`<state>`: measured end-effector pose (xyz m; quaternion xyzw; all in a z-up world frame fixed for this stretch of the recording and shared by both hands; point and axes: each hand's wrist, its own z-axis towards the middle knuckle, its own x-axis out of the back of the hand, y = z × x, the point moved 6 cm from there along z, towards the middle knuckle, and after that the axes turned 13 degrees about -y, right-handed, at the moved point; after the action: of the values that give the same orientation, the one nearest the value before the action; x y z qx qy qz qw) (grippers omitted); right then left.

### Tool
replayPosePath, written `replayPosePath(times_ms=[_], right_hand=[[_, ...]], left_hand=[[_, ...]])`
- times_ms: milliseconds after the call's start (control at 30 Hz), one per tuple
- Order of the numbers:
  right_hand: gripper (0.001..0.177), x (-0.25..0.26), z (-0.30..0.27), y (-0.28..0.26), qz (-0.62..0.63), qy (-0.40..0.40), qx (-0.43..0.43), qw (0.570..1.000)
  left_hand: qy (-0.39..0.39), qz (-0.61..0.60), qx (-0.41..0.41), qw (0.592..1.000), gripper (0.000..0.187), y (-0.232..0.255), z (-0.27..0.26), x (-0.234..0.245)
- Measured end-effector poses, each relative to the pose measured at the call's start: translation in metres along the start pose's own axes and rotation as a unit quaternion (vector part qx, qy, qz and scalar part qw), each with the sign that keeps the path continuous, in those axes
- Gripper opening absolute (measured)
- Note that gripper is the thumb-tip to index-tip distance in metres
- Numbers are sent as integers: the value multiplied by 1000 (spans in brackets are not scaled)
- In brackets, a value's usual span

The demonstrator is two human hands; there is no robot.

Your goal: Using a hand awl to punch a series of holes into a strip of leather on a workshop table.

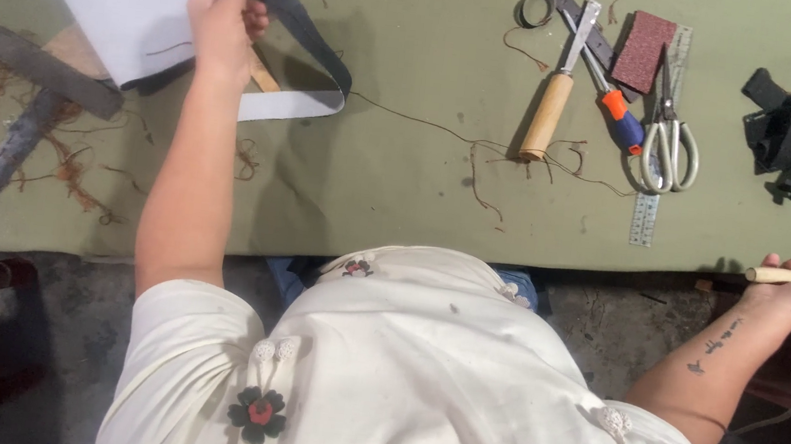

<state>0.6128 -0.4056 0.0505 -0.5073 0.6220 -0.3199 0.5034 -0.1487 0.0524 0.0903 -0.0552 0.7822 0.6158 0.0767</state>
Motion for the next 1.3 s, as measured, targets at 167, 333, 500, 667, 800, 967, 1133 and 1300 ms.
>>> replayPosePath(times_ms=[167, 333, 500, 667, 800, 967, 1133, 1300], right_hand=[[51, -16, 57, 24, -173, -90, 173, 965], [70, -89, -4, 48, -277, -208, 219, 912], [77, -207, -175, 56, -395, -376, 388, 743], [37, -258, -271, 125, -459, -501, 392, 621], [46, -266, -320, 172, -485, -564, 409, 529], [37, -260, -356, 205, -483, -626, 403, 461], [26, -268, -362, 207, -432, -681, 404, 433], [55, -338, -355, 161, -303, -718, 214, 589]], left_hand=[[-10, 69, -120, 990, 21, 44, -2, -8], [-43, 114, -166, 979, 23, 62, -22, -23], [-75, 136, -201, 967, 22, 77, -32, -34], [-84, 86, -168, 979, 23, 63, -45, -46], [-83, 201, -226, 950, 18, 59, -59, -50], [-101, 106, -170, 975, 19, 72, -57, -57], [-113, 43, -173, 977, 18, 79, -48, -78], [-165, 21, -181, 969, 15, 91, -59, -154]])
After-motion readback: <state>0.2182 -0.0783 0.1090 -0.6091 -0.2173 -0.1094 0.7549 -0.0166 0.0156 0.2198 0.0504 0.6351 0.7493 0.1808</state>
